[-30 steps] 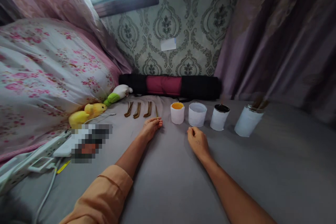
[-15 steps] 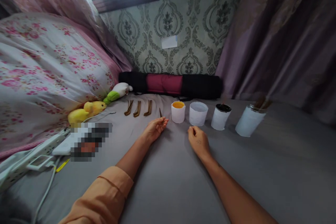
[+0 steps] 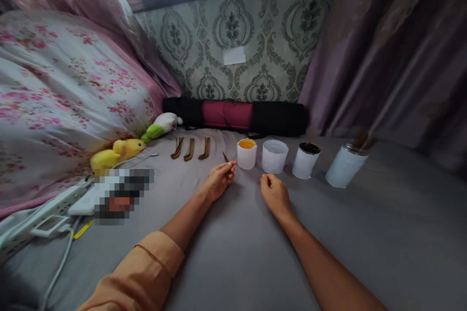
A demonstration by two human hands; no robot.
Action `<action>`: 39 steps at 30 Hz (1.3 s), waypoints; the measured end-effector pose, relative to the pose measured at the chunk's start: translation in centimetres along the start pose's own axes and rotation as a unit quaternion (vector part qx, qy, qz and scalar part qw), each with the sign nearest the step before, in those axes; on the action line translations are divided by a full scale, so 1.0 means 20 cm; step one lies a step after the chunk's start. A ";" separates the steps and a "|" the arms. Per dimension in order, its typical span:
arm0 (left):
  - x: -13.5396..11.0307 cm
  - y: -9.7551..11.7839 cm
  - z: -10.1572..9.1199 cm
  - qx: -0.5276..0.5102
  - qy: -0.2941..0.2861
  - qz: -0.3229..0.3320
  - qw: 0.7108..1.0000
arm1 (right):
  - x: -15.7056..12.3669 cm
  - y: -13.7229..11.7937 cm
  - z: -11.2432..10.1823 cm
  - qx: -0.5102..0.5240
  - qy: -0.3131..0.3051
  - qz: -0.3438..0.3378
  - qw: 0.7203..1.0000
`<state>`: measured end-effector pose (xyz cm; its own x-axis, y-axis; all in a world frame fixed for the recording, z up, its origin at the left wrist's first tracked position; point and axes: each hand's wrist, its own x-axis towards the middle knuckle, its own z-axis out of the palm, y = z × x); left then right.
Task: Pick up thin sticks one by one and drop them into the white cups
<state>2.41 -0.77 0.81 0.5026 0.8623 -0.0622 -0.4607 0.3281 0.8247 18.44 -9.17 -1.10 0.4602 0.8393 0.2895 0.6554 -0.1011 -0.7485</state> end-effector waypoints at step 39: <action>-0.08 -0.04 0.02 0.432 -0.005 0.274 0.859 | -0.01 0.02 -0.03 0.127 -0.058 -0.008 0.990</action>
<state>2.21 -2.55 0.39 0.3914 0.7911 0.4701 0.0831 -0.5392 0.8381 19.00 -9.78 -1.16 0.3688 0.8972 0.2428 0.4839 0.0378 -0.8743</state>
